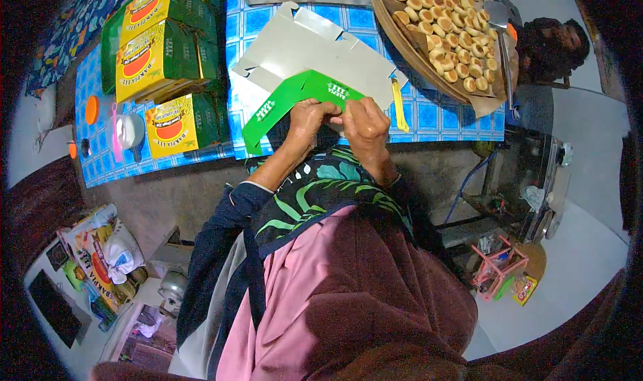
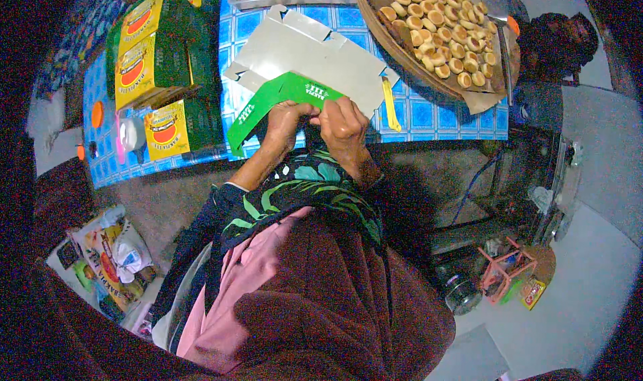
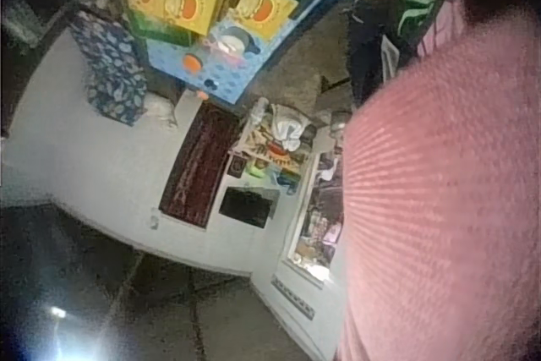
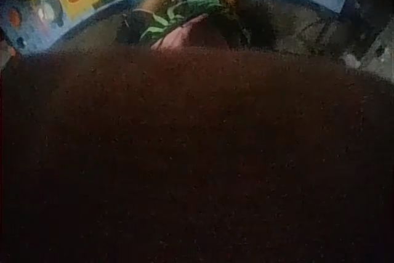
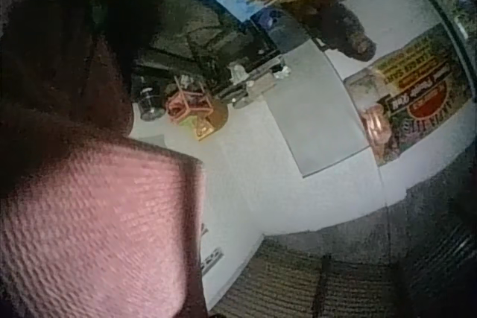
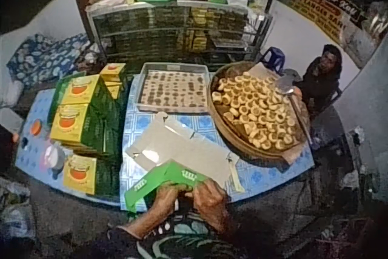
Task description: The person assembles cardboard boxes by folding the flaps and interlocking the tabs by hand, then places an assembled box onto a stack. The person also removes lids from pots and wipes a lid with a cloth.
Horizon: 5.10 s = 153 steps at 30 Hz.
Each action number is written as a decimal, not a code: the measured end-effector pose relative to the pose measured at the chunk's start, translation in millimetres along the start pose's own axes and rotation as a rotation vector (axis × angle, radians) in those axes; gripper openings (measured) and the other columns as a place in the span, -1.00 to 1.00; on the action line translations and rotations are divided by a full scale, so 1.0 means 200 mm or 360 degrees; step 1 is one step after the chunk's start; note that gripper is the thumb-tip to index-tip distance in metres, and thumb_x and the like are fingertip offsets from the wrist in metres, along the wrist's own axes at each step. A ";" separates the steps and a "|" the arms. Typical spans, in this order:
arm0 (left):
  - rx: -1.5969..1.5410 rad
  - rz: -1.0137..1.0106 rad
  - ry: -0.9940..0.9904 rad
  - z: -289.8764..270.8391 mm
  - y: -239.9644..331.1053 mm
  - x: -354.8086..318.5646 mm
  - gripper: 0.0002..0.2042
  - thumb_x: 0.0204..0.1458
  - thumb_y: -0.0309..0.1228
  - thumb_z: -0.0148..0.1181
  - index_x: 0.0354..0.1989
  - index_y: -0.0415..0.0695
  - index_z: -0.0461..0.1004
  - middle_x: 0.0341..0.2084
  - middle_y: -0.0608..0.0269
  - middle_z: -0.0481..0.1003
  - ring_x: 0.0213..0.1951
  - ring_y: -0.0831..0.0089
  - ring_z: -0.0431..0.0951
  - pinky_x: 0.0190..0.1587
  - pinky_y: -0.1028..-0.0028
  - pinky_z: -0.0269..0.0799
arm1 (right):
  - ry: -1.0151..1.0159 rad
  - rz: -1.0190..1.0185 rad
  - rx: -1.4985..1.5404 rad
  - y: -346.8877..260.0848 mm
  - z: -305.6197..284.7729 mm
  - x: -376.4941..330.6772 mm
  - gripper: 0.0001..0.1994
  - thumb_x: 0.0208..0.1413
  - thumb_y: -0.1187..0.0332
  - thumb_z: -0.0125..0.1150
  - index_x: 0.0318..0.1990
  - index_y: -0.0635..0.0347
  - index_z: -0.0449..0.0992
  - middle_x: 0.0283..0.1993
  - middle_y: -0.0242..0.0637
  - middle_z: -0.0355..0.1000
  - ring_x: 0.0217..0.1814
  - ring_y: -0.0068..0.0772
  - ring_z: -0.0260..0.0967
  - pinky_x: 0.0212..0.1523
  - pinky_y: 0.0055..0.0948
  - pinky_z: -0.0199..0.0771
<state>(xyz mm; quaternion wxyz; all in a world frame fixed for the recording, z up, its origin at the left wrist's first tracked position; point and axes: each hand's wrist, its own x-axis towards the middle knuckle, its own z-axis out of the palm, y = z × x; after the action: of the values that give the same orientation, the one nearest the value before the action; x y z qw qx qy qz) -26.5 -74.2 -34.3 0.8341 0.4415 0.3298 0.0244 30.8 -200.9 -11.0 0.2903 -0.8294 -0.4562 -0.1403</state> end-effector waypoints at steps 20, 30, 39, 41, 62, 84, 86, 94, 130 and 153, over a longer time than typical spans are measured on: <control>0.0292 0.0098 0.0047 0.02 0.02 0.00 -0.90 -0.14 -0.58 0.16 -0.41 -0.26 0.55 -0.48 0.27 0.55 -0.49 0.54 0.47 -0.40 0.54 0.36 | -0.0271 0.0068 -0.0099 0.04 0.05 0.02 -0.84 -0.17 0.45 0.23 -0.48 0.24 0.34 -0.42 -0.13 0.25 -0.42 -0.09 0.36 -0.51 -0.17 0.43; 0.0167 0.0226 0.0042 0.02 0.00 0.03 -0.93 -0.18 -0.62 0.11 -0.53 -0.26 0.53 -0.60 0.26 0.51 -0.59 0.56 0.44 -0.48 0.57 0.35 | -0.0288 0.0112 -0.0012 0.03 0.02 0.04 -0.81 -0.18 0.43 0.29 -0.45 0.24 0.37 -0.43 -0.15 0.26 -0.41 -0.09 0.36 -0.45 -0.23 0.46; 0.0027 -0.0162 -0.0089 0.01 0.05 0.05 -0.89 -0.02 -0.49 0.22 -0.38 -0.28 0.50 -0.49 0.17 0.54 -0.56 0.45 0.50 -0.44 0.51 0.41 | 0.0179 0.0948 0.1209 0.39 0.00 -0.12 -0.82 -0.05 0.44 0.30 -0.27 0.31 0.54 -0.43 -0.22 0.37 -0.48 -0.37 0.31 -0.48 -0.47 0.29; 0.0134 -0.0100 -0.0145 -0.04 0.03 0.07 -0.88 -0.01 -0.48 0.22 -0.36 -0.28 0.50 -0.48 0.16 0.54 -0.56 0.45 0.50 -0.45 0.52 0.41 | 0.0087 0.0888 -0.0053 0.56 0.02 -0.19 -0.78 -0.03 0.38 0.27 -0.27 0.34 0.52 -0.41 -0.14 0.41 -0.35 -0.17 0.35 -0.29 -0.30 0.37; -0.0181 -0.0111 -0.0027 -0.03 0.05 0.00 -0.87 -0.10 -0.62 0.19 -0.33 -0.31 0.51 -0.42 0.14 0.55 -0.39 0.36 0.58 -0.30 0.51 0.54 | -0.0463 0.0265 0.0236 0.19 -0.30 0.00 -0.62 -0.06 0.42 0.23 -0.01 0.14 0.48 -0.49 -0.18 0.38 -0.50 -0.18 0.39 -0.52 -0.26 0.39; 0.0128 0.0080 0.0047 -0.04 0.03 0.02 -0.95 -0.12 -0.58 0.12 -0.49 -0.30 0.47 -0.57 0.19 0.49 -0.50 0.45 0.47 -0.39 0.53 0.36 | -0.0633 -0.0189 -0.0513 0.00 -0.33 0.12 -0.79 -0.09 0.40 0.07 -0.31 0.35 0.42 -0.52 -0.19 0.37 -0.46 -0.23 0.41 -0.48 -0.30 0.39; -0.0012 0.0042 -0.0028 0.03 0.06 -0.03 -0.95 -0.06 -0.58 0.12 -0.47 -0.33 0.46 -0.59 0.16 0.47 -0.50 0.42 0.48 -0.38 0.53 0.38 | -0.0714 -0.0099 -0.0502 0.01 -0.35 0.09 -0.79 -0.09 0.40 0.06 -0.31 0.36 0.41 -0.49 -0.16 0.37 -0.43 -0.21 0.41 -0.43 -0.32 0.38; 0.0619 0.0367 0.0050 0.01 0.03 0.00 -0.92 -0.12 -0.56 0.22 -0.58 -0.30 0.50 -0.65 0.23 0.49 -0.60 0.55 0.42 -0.49 0.55 0.34 | -0.0638 -0.0101 -0.0490 0.00 -0.38 0.00 -0.81 -0.09 0.41 0.06 -0.31 0.34 0.40 -0.48 -0.19 0.38 -0.43 -0.22 0.41 -0.41 -0.30 0.39; 0.0054 0.0046 -0.0244 0.11 0.06 0.06 -0.94 -0.08 -0.60 0.09 -0.50 -0.33 0.49 -0.62 0.19 0.47 -0.62 0.43 0.48 -0.53 0.52 0.43 | 0.0086 0.0193 0.0282 0.05 -0.20 -0.11 -0.68 -0.21 0.43 0.25 -0.22 0.36 0.46 -0.26 -0.09 0.32 -0.14 -0.08 0.32 -0.20 -0.20 0.43; 0.0376 0.0092 -0.0126 0.12 -0.02 0.01 -0.94 -0.11 -0.57 0.16 -0.50 -0.29 0.55 -0.59 0.22 0.52 -0.59 0.51 0.45 -0.47 0.56 0.35 | 0.0169 0.0390 -0.0049 0.00 -0.05 -0.09 -0.84 -0.17 0.41 0.23 -0.58 0.16 0.34 -0.52 -0.23 0.23 -0.48 -0.22 0.31 -0.53 -0.24 0.36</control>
<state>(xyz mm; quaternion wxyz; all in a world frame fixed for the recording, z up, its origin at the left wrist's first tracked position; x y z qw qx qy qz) -12.9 -92.7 -28.4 0.7877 0.5465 0.2842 -0.0080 21.9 -220.3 -11.7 0.3162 -0.8747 -0.3333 -0.1543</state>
